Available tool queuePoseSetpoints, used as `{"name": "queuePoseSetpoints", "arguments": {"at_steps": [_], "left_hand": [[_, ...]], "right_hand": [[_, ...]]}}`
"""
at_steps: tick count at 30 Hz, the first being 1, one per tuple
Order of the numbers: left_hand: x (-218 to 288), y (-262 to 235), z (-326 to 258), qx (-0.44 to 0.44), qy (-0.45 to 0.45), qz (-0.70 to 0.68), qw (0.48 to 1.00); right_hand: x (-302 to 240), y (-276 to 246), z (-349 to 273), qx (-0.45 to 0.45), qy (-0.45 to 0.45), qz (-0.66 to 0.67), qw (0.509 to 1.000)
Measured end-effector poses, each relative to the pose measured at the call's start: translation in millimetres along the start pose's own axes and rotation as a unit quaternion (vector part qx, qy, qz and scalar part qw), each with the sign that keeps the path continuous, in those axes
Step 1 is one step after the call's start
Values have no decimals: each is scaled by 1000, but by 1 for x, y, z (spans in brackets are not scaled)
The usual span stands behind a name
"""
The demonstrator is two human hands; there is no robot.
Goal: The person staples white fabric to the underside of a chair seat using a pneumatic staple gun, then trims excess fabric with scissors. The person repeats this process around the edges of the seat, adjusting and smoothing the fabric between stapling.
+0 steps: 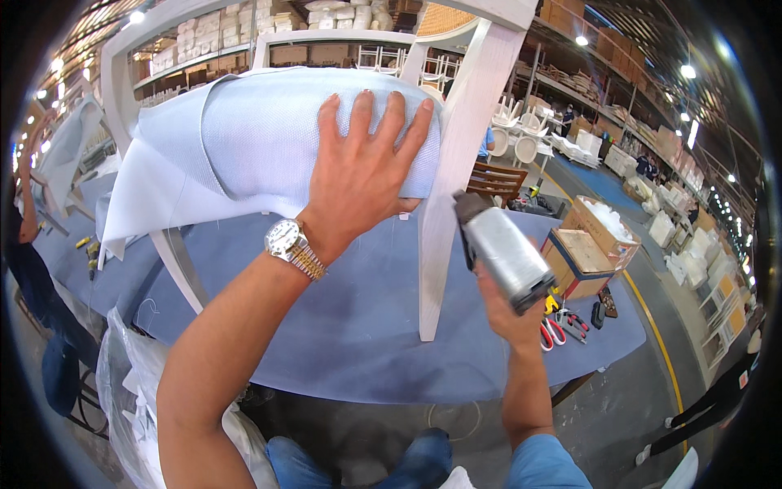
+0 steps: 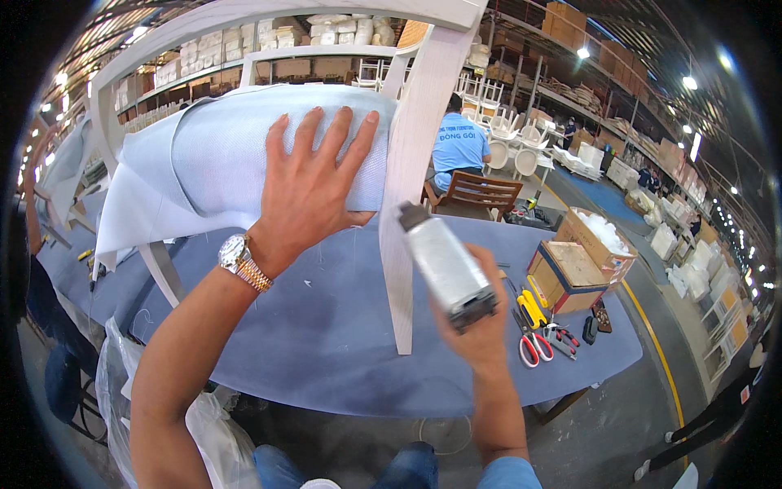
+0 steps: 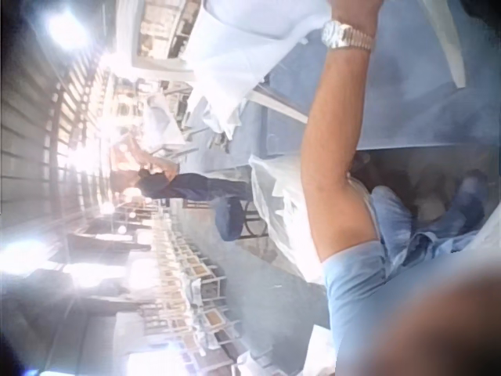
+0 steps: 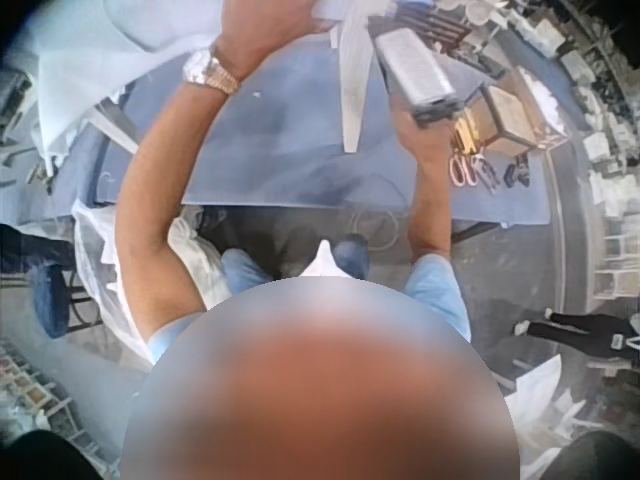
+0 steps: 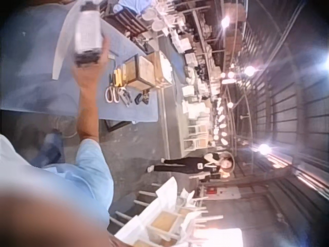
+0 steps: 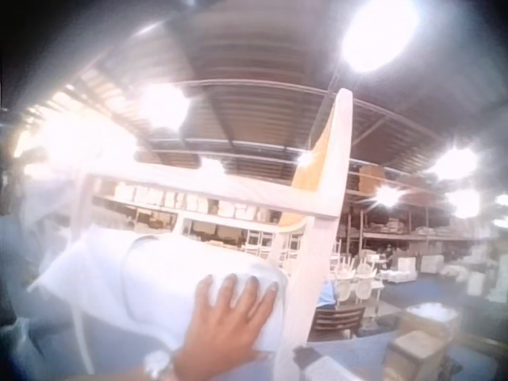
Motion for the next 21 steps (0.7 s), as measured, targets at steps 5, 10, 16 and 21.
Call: {"name": "queuePoseSetpoints", "arguments": {"at_steps": [5, 10, 16, 21], "left_hand": [[-3, -2, 0, 14, -12, -21, 1000], [0, -1, 1, 5, -19, -32, 999], [3, -2, 1, 17, -24, -35, 999], [2, -2, 3, -6, 6, -13, 1000]], "right_hand": [[-38, 35, 13, -98, -109, -73, 986], [-36, 39, 19, -108, -156, -97, 977], [-41, 38, 20, -106, -153, -110, 976], [-39, 41, 19, -91, -131, -88, 983]]}}
Point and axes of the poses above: each hand's wrist, its own z-axis towards the middle knuckle, its own y-axis out of the palm, x = y × z, the point moved 6 cm from there along z, towards the middle knuckle, and after that the axes turned 14 degrees about x, right-handed, at the moved point
